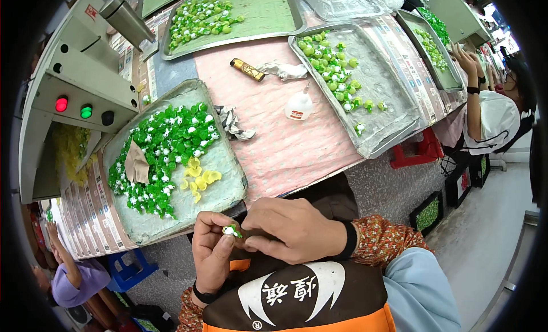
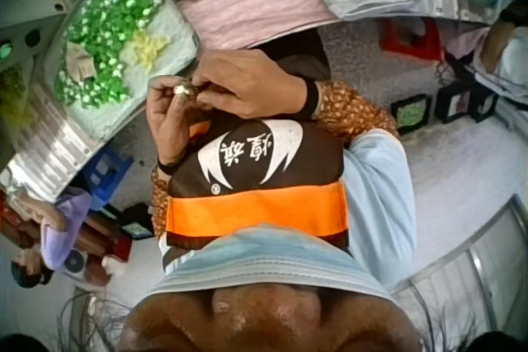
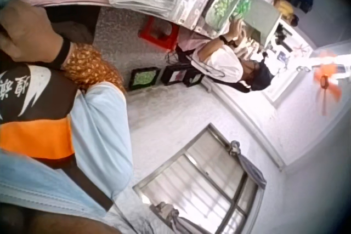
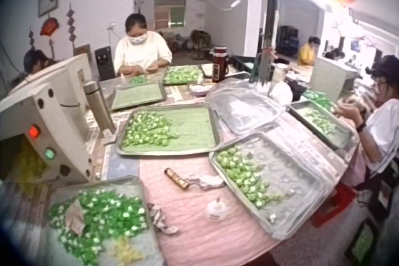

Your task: The person assembles small green and yellow plastic frog-like figures by applying glue from a small bottle to the yellow pieces and attaching them to the green bodies. They handle the items one at a time, placing completed units onto a tray.

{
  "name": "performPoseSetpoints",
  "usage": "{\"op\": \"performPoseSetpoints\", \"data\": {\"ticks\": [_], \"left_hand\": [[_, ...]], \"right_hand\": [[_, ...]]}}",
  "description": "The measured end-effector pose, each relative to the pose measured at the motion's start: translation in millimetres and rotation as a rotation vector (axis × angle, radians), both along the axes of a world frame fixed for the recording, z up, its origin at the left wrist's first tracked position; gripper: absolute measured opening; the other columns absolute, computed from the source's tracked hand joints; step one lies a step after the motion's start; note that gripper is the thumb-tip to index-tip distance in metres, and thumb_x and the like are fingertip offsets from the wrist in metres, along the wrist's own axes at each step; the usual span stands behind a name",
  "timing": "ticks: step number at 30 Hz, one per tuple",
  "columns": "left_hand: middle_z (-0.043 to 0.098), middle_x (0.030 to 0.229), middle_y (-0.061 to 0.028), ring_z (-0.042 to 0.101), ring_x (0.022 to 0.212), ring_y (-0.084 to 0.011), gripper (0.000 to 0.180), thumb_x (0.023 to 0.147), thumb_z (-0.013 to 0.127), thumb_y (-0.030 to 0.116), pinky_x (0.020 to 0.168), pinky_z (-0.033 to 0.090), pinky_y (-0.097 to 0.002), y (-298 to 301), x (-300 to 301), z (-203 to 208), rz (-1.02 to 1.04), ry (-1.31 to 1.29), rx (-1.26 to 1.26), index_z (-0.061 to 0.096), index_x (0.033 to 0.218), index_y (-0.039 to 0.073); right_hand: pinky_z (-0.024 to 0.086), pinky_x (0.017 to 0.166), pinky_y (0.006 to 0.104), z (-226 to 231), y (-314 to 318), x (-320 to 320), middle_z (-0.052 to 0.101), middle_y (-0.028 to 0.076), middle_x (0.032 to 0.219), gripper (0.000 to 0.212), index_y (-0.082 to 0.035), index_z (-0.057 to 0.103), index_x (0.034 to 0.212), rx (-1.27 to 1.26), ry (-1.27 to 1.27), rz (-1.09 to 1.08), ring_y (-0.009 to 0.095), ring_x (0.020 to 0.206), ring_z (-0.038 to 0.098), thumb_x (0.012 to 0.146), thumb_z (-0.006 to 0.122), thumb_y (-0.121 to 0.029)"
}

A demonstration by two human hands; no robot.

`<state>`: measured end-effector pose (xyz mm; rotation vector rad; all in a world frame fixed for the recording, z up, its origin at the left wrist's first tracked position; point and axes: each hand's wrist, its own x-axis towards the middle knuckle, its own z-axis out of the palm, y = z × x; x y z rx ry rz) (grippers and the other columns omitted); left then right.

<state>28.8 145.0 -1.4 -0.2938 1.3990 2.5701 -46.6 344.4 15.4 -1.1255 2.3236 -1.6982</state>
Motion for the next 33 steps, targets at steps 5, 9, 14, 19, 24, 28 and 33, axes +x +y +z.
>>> {"op": "performPoseSetpoints", "data": {"ticks": [5,9,14,19,24,28,33], "left_hand": [[0.059,0.09,-0.0106,0.063,0.08,-0.0182,0.029,0.1,0.063,0.019,0.072,0.065,-0.0395,11,-11,10,-0.083,-0.046,-0.047,0.045,0.115,0.002],[0.062,0.103,-0.0109,0.064,0.096,-0.0158,0.021,0.103,0.056,0.009,0.088,0.061,-0.0395,21,-25,18,-0.237,0.005,0.05,0.048,0.12,0.0],[0.063,0.11,-0.0115,0.064,0.104,-0.0156,0.025,0.103,0.056,0.006,0.091,0.058,-0.0344,45,-44,33,-0.332,0.039,0.04,0.049,0.127,0.0],[0.062,0.111,-0.0085,0.063,0.104,-0.013,0.026,0.104,0.056,0.005,0.091,0.057,-0.0318,60,-56,31,-0.377,0.067,-0.027,0.051,0.129,0.0],[0.062,0.109,-0.0076,0.063,0.102,-0.0126,0.025,0.104,0.056,0.007,0.09,0.057,-0.0313,68,-60,25,-0.384,0.033,-0.064,0.051,0.129,0.001],[0.062,0.108,-0.0074,0.063,0.098,-0.0124,0.024,0.105,0.055,0.011,0.086,0.058,-0.0304,68,-61,19,-0.388,-0.002,-0.026,0.05,0.128,0.003],[0.06,0.103,-0.0056,0.062,0.088,-0.0111,0.026,0.107,0.053,0.018,0.068,0.057,-0.0244,71,-64,24,-0.377,-0.12,0.073,0.047,0.13,0.006]], "right_hand": [[0.051,0.063,0.0383,23,70,-47,0.061,0.014,0.087,0.016,-0.002,0.061,0.097,0.197,0.078,-0.383,0.031,0.071,0.064,0.084,0.071,-0.001],[0.05,0.066,0.0416,23,134,-106,0.062,0.015,0.089,0.014,-0.003,0.064,0.1,0.445,0.191,-0.613,0.033,0.074,0.064,0.086,0.066,-0.002],[0.05,0.076,0.0463,21,159,-142,0.061,0.015,0.095,0.016,-0.007,0.066,0.104,0.674,0.151,-0.53,0.035,0.087,0.064,0.089,0.064,-0.012],[0.051,0.079,0.0479,4,160,-163,0.06,0.015,0.098,0.018,-0.005,0.067,0.104,0.829,0.256,-0.449,0.037,0.091,0.064,0.089,0.065,-0.014],[0.05,0.077,0.0471,-3,158,-166,0.059,0.016,0.097,0.019,-0.002,0.062,0.104,0.886,0.285,-0.437,0.039,0.091,0.063,0.088,0.067,-0.012],[0.05,0.076,0.0466,-6,162,-162,0.059,0.017,0.097,0.019,-0.001,0.057,0.103,0.783,0.353,-0.458,0.039,0.089,0.063,0.087,0.064,-0.008],[0.049,0.065,0.0358,34,144,-115,0.056,0.011,0.093,0.021,-0.003,0.056,0.103,0.414,0.062,-0.422,0.025,0.074,0.059,0.084,0.065,-0.001]]}}
